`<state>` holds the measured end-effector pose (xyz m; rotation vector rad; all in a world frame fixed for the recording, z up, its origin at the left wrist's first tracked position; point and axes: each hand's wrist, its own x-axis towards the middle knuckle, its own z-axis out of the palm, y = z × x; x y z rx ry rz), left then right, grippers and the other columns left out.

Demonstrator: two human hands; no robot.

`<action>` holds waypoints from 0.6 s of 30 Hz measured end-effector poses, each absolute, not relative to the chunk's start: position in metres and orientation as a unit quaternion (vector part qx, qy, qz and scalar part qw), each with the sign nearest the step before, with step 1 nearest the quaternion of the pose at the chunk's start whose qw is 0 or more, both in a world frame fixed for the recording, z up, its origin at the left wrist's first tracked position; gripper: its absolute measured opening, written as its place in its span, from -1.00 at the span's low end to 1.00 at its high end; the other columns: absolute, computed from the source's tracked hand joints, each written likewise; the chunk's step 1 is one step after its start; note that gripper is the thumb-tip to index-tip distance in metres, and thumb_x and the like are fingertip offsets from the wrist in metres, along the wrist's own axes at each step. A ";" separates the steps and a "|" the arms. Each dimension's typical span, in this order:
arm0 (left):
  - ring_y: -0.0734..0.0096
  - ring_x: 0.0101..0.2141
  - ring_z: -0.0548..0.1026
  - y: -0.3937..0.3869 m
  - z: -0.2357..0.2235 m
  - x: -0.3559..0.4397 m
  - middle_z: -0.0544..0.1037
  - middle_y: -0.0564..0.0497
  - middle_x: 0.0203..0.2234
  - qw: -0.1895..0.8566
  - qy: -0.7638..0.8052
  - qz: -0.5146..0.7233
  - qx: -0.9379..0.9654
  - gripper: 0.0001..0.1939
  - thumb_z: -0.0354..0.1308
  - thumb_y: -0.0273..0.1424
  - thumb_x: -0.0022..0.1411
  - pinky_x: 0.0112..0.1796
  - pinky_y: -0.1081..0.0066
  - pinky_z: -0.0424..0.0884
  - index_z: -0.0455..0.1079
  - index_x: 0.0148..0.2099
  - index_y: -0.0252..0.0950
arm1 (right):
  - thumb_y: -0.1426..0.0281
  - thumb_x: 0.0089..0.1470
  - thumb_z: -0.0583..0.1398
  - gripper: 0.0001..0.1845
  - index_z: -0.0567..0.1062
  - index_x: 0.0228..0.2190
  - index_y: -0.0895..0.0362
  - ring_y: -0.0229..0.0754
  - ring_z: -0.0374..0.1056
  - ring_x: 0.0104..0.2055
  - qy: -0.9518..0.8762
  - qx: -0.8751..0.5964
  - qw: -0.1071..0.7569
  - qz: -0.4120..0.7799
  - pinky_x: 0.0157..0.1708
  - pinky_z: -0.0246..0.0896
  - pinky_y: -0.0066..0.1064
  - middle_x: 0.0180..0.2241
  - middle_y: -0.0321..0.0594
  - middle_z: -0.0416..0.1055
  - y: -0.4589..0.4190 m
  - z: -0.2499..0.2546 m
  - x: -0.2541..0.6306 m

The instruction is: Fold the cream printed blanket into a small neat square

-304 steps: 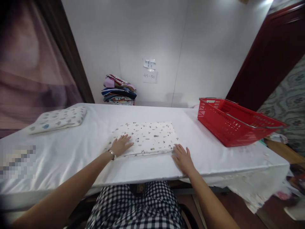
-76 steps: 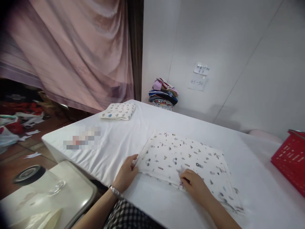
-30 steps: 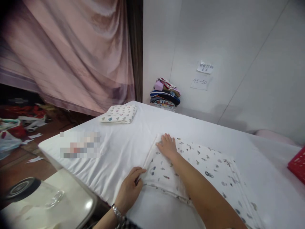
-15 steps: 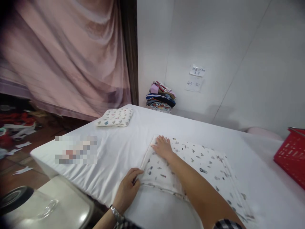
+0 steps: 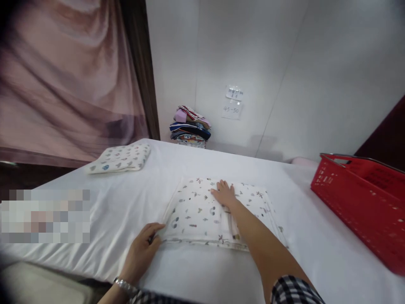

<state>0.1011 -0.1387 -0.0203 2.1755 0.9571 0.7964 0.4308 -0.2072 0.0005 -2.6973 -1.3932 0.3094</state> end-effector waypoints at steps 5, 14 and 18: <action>0.34 -0.21 0.45 -0.134 -0.020 0.101 0.46 0.05 -0.19 0.300 0.366 0.296 0.830 -0.70 -0.06 -0.38 0.01 -0.17 0.38 0.40 0.43 -0.22 -0.20 | -0.02 0.12 -0.31 -0.27 -0.15 0.22 0.09 -0.11 -0.55 0.29 -0.435 -0.895 0.032 0.092 0.17 -0.55 -0.04 0.29 -0.25 -0.44 -0.233 -0.002 0.445; 0.35 -0.24 0.46 -0.127 -0.026 0.099 0.47 0.07 -0.18 0.293 0.378 0.288 0.830 -0.69 -0.03 -0.29 0.01 -0.18 0.42 0.39 0.43 -0.22 -0.17 | 0.01 0.13 -0.24 -0.30 -0.06 0.20 0.08 -0.08 -0.53 0.29 -0.395 -0.917 0.022 0.052 0.17 -0.57 -0.02 0.29 -0.19 -0.40 -0.274 -0.003 0.480; 0.33 -0.21 0.46 -0.126 -0.025 0.100 0.46 0.08 -0.16 0.293 0.393 0.274 0.827 -0.68 -0.04 -0.27 0.00 -0.17 0.41 0.38 0.42 -0.20 -0.16 | 0.03 0.14 -0.25 -0.32 -0.04 0.20 0.07 -0.07 -0.41 0.29 -0.355 -0.933 0.006 0.058 0.17 -0.43 -0.04 0.28 -0.18 -0.30 -0.301 -0.007 0.500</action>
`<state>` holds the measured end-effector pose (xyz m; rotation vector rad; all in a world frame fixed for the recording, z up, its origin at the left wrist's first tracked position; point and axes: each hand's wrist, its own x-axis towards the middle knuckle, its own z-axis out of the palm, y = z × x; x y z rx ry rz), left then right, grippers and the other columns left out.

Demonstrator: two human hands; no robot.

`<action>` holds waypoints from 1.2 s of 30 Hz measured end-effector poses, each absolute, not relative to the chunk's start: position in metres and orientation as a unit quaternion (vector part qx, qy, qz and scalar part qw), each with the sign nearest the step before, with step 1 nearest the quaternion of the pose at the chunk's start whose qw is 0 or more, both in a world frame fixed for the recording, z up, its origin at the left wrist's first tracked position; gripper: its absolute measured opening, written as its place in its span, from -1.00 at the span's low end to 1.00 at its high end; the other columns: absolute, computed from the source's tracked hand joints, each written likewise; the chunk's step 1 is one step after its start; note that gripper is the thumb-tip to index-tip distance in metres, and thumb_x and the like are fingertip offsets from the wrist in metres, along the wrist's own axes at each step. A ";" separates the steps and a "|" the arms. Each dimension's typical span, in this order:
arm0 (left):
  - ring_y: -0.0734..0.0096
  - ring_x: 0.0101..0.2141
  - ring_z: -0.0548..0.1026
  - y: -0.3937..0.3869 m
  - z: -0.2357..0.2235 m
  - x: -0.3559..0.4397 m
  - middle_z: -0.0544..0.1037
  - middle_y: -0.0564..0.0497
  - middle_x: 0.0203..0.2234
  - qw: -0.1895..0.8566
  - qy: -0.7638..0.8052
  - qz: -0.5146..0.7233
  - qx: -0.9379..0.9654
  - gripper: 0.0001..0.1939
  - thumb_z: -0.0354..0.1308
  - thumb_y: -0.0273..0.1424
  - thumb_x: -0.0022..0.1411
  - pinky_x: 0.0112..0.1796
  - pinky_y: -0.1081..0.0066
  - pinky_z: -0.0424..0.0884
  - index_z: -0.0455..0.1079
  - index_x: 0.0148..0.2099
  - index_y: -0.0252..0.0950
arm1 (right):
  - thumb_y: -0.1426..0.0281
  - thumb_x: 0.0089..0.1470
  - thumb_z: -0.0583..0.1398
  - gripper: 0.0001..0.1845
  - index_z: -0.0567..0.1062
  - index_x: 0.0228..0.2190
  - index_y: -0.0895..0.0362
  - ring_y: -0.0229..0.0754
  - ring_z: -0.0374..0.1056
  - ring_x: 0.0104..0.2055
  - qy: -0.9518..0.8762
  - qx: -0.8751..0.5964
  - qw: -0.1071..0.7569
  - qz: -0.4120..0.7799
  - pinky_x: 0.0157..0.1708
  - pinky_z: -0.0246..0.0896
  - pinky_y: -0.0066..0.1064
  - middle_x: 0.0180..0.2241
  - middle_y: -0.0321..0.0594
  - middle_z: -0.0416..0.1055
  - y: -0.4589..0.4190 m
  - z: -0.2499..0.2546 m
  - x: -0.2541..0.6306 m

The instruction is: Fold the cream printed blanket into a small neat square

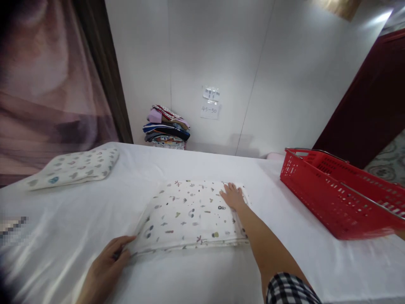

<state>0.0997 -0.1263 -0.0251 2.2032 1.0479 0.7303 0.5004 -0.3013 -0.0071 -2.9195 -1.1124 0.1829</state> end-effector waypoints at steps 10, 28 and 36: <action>0.32 -0.25 0.46 -0.124 -0.024 0.099 0.47 0.08 -0.18 0.302 0.387 0.268 0.829 -0.68 -0.02 -0.25 -0.01 -0.20 0.40 0.39 0.42 -0.21 -0.16 | 0.05 0.15 -0.23 -0.35 -0.01 0.18 0.09 -0.11 -0.39 0.29 -0.316 -0.948 -0.001 0.023 0.17 -0.33 -0.07 0.28 -0.20 -0.26 -0.331 -0.011 0.515; 0.43 -0.35 0.42 -0.141 -0.012 0.102 0.41 0.03 -0.18 0.314 0.370 0.296 0.823 -0.70 -0.08 -0.41 0.03 -0.25 0.39 0.37 0.39 -0.20 -0.23 | 0.05 0.15 -0.22 -0.33 0.00 0.20 0.12 -0.06 -0.42 0.29 -0.417 -0.908 0.027 0.041 0.18 -0.48 -0.03 0.28 -0.16 -0.29 -0.332 -0.004 0.436; 0.51 -0.44 0.38 -0.142 -0.016 0.103 0.38 0.05 -0.16 0.310 0.373 0.315 0.816 -0.65 -0.05 -0.44 0.01 -0.34 0.43 0.37 0.36 -0.12 -0.22 | -0.06 0.12 -0.27 -0.27 -0.01 0.20 0.05 -0.12 -0.43 0.30 -0.541 -0.832 0.062 0.104 0.21 -0.51 -0.11 0.27 -0.25 -0.32 -0.342 -0.005 0.366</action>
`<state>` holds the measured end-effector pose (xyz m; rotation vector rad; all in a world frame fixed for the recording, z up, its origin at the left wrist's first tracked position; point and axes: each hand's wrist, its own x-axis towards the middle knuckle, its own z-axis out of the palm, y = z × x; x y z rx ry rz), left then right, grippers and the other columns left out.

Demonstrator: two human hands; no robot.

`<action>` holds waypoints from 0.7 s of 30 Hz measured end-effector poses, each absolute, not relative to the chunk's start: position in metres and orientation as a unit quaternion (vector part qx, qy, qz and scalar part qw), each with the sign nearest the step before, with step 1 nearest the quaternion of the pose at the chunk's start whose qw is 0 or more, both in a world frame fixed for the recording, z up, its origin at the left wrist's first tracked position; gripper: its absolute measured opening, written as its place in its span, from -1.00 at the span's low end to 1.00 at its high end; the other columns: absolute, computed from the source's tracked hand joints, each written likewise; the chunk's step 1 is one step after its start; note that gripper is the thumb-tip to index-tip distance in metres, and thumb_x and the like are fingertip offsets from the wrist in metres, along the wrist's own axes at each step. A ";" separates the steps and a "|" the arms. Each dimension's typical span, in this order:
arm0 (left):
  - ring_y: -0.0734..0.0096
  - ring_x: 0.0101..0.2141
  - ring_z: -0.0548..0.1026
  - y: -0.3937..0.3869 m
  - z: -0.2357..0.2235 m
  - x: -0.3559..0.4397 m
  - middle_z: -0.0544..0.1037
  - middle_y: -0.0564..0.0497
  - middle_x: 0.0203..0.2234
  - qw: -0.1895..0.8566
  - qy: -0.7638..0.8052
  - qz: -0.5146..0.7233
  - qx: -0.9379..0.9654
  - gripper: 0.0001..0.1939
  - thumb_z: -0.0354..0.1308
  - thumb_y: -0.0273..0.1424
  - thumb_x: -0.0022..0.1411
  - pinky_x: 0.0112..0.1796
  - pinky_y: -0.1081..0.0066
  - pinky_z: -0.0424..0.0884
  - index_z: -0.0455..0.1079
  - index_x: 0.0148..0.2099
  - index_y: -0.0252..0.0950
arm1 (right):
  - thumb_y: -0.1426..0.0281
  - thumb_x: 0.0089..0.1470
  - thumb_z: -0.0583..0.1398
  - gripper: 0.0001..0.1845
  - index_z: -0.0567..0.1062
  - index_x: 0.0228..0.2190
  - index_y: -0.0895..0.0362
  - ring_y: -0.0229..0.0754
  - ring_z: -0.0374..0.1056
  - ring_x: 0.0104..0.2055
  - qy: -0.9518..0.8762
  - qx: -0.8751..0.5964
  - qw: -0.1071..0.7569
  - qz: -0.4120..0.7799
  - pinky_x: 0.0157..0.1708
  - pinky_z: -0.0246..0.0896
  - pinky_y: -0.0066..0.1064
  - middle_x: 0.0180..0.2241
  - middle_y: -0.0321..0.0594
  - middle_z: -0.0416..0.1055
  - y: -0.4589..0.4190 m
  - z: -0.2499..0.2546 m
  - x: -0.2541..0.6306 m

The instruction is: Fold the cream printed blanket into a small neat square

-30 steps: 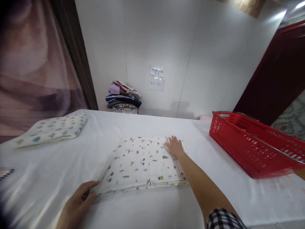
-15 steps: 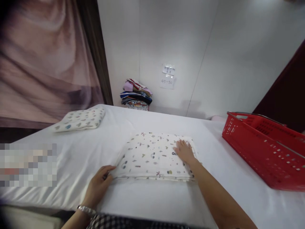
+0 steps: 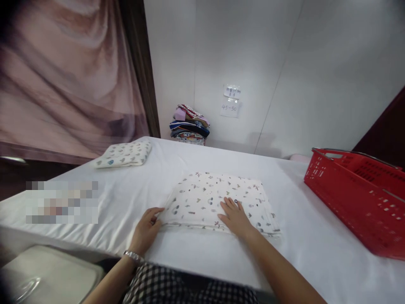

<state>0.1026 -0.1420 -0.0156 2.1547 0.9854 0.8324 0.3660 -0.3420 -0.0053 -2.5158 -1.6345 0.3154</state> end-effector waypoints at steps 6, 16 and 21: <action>0.54 -0.47 0.34 -0.145 -0.015 0.103 0.36 0.04 -0.16 0.326 0.372 0.326 0.805 -0.62 -0.06 -0.49 0.00 -0.37 0.43 0.36 0.33 -0.09 -0.24 | -0.02 0.14 -0.25 -0.32 0.02 0.19 0.02 -0.09 -0.38 0.29 -0.545 -0.831 0.072 0.083 0.21 -0.44 -0.06 0.27 -0.26 -0.26 -0.346 -0.009 0.350; 0.56 -0.48 0.34 -0.152 -0.012 0.102 0.37 0.02 -0.17 0.329 0.368 0.327 0.806 -0.62 -0.05 -0.54 0.00 -0.35 0.42 0.34 0.32 -0.09 -0.26 | 0.03 0.16 -0.22 -0.38 0.03 0.19 -0.01 -0.11 -0.34 0.29 -0.592 -0.796 0.101 0.072 0.21 -0.36 -0.04 0.26 -0.27 -0.21 -0.341 0.000 0.326; 0.51 -0.48 0.37 -0.145 -0.005 0.103 0.45 0.03 -0.37 0.387 0.432 0.288 0.762 -0.65 0.02 -0.47 0.02 -0.37 0.44 0.33 0.34 -0.09 -0.31 | 0.03 0.16 -0.19 -0.37 0.00 0.19 0.00 -0.12 -0.33 0.29 -0.668 -0.738 0.076 0.052 0.21 -0.36 -0.07 0.26 -0.27 -0.20 -0.325 -0.005 0.302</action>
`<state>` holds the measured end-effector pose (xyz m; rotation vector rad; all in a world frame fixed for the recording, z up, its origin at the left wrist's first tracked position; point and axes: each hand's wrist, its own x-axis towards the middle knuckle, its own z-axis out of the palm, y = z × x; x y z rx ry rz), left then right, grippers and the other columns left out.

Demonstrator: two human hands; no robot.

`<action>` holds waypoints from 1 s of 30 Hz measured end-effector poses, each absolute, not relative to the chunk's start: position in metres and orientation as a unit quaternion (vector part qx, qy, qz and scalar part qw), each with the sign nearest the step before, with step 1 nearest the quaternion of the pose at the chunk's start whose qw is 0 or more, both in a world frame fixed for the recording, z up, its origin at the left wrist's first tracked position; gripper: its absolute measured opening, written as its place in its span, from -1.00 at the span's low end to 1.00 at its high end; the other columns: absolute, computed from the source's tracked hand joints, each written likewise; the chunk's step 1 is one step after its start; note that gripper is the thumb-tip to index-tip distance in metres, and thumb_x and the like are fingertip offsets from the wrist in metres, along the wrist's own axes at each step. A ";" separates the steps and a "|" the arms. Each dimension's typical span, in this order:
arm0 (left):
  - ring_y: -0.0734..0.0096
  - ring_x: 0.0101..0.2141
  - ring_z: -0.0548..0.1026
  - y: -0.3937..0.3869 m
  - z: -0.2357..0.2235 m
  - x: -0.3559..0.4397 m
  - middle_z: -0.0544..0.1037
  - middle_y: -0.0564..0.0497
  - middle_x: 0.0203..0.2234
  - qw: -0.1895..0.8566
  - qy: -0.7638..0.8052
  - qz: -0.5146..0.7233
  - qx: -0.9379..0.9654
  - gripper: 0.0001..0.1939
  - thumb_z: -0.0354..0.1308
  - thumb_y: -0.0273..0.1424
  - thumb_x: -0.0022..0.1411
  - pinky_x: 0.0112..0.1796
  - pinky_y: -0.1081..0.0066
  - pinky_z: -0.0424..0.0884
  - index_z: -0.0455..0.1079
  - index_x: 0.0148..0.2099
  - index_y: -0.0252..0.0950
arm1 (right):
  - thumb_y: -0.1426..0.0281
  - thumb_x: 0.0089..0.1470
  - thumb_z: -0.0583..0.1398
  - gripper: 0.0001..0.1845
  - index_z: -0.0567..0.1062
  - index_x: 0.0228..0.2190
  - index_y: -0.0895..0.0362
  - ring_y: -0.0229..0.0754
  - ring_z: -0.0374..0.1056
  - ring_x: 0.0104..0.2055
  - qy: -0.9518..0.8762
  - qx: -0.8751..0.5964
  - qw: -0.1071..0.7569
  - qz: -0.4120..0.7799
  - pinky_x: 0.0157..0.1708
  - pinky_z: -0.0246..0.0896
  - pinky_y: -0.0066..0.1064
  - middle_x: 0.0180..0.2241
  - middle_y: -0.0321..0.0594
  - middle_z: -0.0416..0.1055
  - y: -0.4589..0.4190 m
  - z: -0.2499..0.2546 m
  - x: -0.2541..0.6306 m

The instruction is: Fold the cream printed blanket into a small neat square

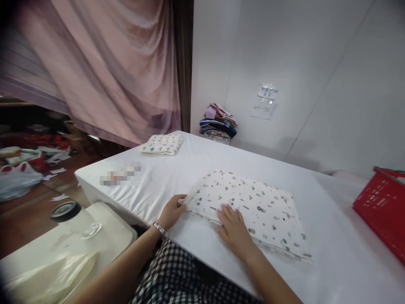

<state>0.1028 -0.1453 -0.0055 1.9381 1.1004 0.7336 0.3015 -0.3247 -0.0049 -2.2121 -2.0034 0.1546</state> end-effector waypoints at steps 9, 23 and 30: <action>0.41 -0.35 0.44 -0.146 -0.003 0.089 0.47 -0.01 -0.34 0.416 0.429 0.295 0.746 -0.64 0.09 -0.24 0.08 -0.31 0.41 0.37 0.36 -0.09 -0.30 | 0.04 0.16 -0.15 -0.37 0.04 0.19 0.04 -0.07 -0.26 0.28 -0.677 -0.733 0.068 0.000 0.20 -0.33 -0.05 0.25 -0.23 -0.17 -0.323 -0.028 0.298; 0.28 -0.15 0.33 -0.158 -0.004 0.097 0.48 -0.03 -0.23 0.155 0.217 0.224 0.938 -0.76 -0.03 -0.42 0.22 -0.14 0.24 0.26 0.46 -0.18 -0.17 | 0.16 0.20 -0.16 -0.44 0.07 0.18 0.09 -0.11 -0.20 0.27 -0.705 -0.703 0.094 0.007 0.22 -0.35 -0.07 0.22 -0.24 -0.05 -0.328 -0.018 0.290; 0.32 -0.19 0.39 -0.158 0.005 0.097 0.51 -0.01 -0.25 0.187 0.241 0.260 0.916 -0.81 0.01 -0.37 0.19 -0.15 0.25 0.28 0.46 -0.24 -0.19 | 0.17 0.20 -0.14 -0.45 0.05 0.18 0.05 -0.11 -0.17 0.26 -0.714 -0.694 0.093 0.000 0.21 -0.26 -0.05 0.22 -0.26 -0.06 -0.328 -0.027 0.291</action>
